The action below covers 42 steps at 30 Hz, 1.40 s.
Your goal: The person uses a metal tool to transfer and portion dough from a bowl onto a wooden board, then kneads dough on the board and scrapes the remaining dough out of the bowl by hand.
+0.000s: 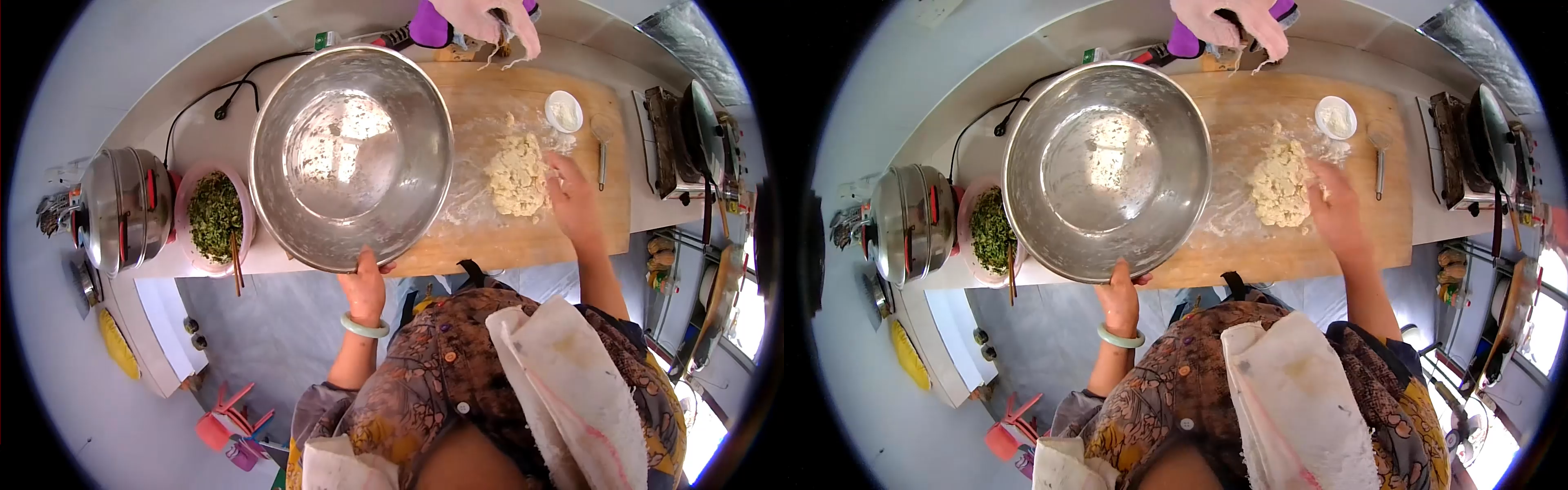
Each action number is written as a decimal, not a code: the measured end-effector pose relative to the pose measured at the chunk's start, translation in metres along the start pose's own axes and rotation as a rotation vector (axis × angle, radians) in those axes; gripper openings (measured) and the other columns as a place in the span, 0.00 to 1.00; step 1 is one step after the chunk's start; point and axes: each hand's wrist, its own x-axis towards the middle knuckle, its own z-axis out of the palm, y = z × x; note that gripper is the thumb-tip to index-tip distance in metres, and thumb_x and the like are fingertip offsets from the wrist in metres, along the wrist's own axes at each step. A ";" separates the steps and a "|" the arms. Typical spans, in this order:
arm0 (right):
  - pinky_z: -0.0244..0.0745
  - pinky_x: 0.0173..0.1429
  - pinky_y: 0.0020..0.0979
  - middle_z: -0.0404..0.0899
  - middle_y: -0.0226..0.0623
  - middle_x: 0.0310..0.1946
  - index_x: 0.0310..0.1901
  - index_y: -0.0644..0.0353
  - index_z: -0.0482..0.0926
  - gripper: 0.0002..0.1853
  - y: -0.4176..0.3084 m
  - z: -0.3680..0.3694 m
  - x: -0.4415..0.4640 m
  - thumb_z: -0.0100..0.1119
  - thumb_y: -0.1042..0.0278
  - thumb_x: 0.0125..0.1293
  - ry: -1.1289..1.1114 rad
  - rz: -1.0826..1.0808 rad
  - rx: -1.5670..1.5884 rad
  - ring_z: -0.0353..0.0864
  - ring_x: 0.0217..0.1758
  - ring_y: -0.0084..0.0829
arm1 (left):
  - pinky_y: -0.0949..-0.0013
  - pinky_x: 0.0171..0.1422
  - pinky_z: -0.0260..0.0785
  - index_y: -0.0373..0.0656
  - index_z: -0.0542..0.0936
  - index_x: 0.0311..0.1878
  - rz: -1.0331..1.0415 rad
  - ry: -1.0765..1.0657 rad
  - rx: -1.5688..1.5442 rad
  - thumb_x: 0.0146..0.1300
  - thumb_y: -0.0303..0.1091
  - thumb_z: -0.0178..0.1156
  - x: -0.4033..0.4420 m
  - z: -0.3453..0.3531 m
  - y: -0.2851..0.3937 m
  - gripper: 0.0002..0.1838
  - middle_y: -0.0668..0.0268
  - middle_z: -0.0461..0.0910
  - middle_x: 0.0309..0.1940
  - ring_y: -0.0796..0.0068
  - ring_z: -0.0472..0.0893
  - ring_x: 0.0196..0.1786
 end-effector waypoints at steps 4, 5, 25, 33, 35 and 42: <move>0.73 0.56 0.38 0.80 0.48 0.48 0.53 0.62 0.78 0.16 -0.009 -0.001 0.007 0.56 0.72 0.63 -0.144 -0.188 -0.205 0.79 0.52 0.47 | 0.69 0.26 0.76 0.29 0.72 0.50 -0.037 0.074 -0.015 0.66 0.26 0.49 -0.006 0.005 -0.011 0.13 0.54 0.79 0.40 0.66 0.80 0.26; 0.73 0.55 0.38 0.80 0.48 0.48 0.51 0.62 0.78 0.15 -0.019 -0.011 0.014 0.55 0.72 0.64 -0.144 -0.144 -0.177 0.79 0.51 0.47 | 0.69 0.26 0.76 0.30 0.72 0.50 -0.040 0.071 -0.028 0.66 0.26 0.49 -0.008 0.011 -0.011 0.13 0.54 0.79 0.40 0.66 0.80 0.26; 0.75 0.55 0.45 0.81 0.54 0.43 0.49 0.64 0.80 0.14 0.243 0.009 0.153 0.53 0.67 0.64 -0.138 -0.034 -0.596 0.80 0.50 0.53 | 0.68 0.26 0.74 0.29 0.76 0.42 -0.319 -0.066 -0.177 0.63 0.30 0.51 -0.054 0.008 -0.016 0.12 0.54 0.81 0.30 0.66 0.80 0.23; 0.71 0.29 0.29 0.79 0.32 0.26 0.45 0.62 0.83 0.12 0.152 -0.040 0.140 0.54 0.64 0.70 -0.022 0.486 0.065 0.77 0.30 0.23 | 0.68 0.26 0.73 0.29 0.75 0.44 -0.435 -0.085 -0.194 0.63 0.30 0.50 -0.063 0.010 -0.035 0.13 0.54 0.81 0.30 0.68 0.80 0.24; 0.64 0.24 0.23 0.75 0.26 0.25 0.47 0.60 0.83 0.12 0.157 -0.045 0.138 0.54 0.64 0.71 -0.065 0.515 0.188 0.70 0.27 0.16 | 0.69 0.27 0.74 0.28 0.74 0.44 -0.389 -0.126 -0.241 0.62 0.29 0.49 -0.058 0.010 -0.046 0.13 0.54 0.82 0.30 0.67 0.80 0.24; 0.56 0.21 0.18 0.73 0.22 0.27 0.50 0.62 0.79 0.12 0.112 -0.035 0.124 0.53 0.65 0.72 -0.028 0.622 0.410 0.61 0.22 0.14 | 0.70 0.31 0.74 0.30 0.76 0.41 -0.478 -0.232 -0.274 0.64 0.30 0.48 -0.030 0.004 -0.074 0.12 0.55 0.81 0.29 0.69 0.80 0.26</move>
